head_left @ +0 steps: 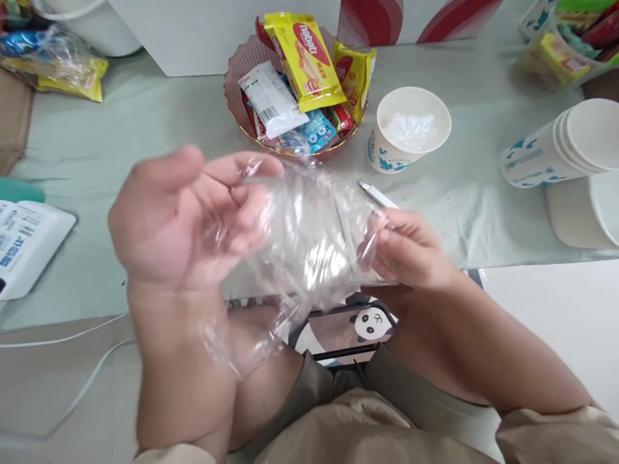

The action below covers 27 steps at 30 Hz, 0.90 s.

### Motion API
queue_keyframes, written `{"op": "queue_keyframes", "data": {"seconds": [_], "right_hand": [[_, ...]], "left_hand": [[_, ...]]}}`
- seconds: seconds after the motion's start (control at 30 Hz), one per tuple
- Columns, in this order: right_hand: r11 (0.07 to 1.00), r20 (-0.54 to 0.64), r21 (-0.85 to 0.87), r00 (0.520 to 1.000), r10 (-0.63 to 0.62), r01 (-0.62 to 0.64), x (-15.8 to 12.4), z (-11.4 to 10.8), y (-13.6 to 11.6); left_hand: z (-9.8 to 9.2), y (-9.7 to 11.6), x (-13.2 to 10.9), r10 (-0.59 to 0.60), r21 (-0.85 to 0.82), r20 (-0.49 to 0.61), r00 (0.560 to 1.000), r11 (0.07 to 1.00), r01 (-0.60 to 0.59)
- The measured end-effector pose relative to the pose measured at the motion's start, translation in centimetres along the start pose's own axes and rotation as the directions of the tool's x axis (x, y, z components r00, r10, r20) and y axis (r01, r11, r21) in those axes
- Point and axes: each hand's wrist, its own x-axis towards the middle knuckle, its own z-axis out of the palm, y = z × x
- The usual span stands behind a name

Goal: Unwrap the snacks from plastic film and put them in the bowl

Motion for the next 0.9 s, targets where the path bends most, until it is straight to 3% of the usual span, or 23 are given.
{"op": "queue_keyframes", "data": {"seconds": [0.13,0.23,0.3,0.33,0.4,0.47,0.53,0.6,0.7,0.8,0.9], "right_hand": [[0.987,-0.353,0.154,0.935,0.019,0.038,0.6,-1.2,0.6],[0.992,-0.547,0.084,0.836,-0.037,0.099,1.3,-1.9,1.6],[0.989,-0.649,0.043,0.757,-0.081,0.143,1.7,-2.2,2.3],[0.987,-0.681,0.035,0.727,-0.090,0.154,1.8,-2.3,2.6],[0.988,-0.705,0.020,0.703,-0.097,0.156,1.9,-2.5,2.8],[0.989,-0.703,0.004,0.704,-0.104,0.150,1.9,-2.7,2.8],[0.990,-0.691,0.006,0.716,-0.100,0.143,1.7,-2.9,2.4],[0.988,-0.688,0.030,0.720,-0.088,0.150,1.5,-3.2,2.0],[0.979,-0.709,0.027,0.694,-0.124,0.202,1.3,-3.4,1.6],[0.972,-0.681,-0.039,0.706,-0.196,0.233,1.2,-3.4,1.6],[0.972,-0.641,-0.063,0.737,-0.215,0.228,1.0,-3.0,1.6]], "left_hand": [[0.8,-1.9,1.1,-0.073,-0.066,-0.026,0.997,0.995,0.072],[1.3,-3.1,1.2,-0.142,-0.197,0.183,0.973,0.964,0.177],[1.2,-3.5,1.3,-0.168,-0.170,0.312,0.935,0.958,0.229],[1.2,-3.5,1.4,-0.193,-0.120,0.323,0.926,0.963,0.242],[1.3,-3.4,1.7,-0.241,-0.045,0.237,0.941,0.965,0.259],[1.4,-3.3,2.1,-0.240,-0.094,0.043,0.970,0.965,0.243],[1.3,-3.1,2.5,-0.185,-0.208,-0.165,0.969,0.967,0.149],[0.8,-2.9,2.8,-0.153,-0.292,-0.346,0.926,0.955,0.049],[-0.3,-2.2,2.8,-0.158,-0.356,-0.511,0.845,0.933,-0.041],[-1.2,-1.2,2.5,-0.151,-0.380,-0.598,0.787,0.918,-0.112],[-1.3,-0.5,2.3,-0.165,-0.385,-0.621,0.766,0.916,-0.115]]}}
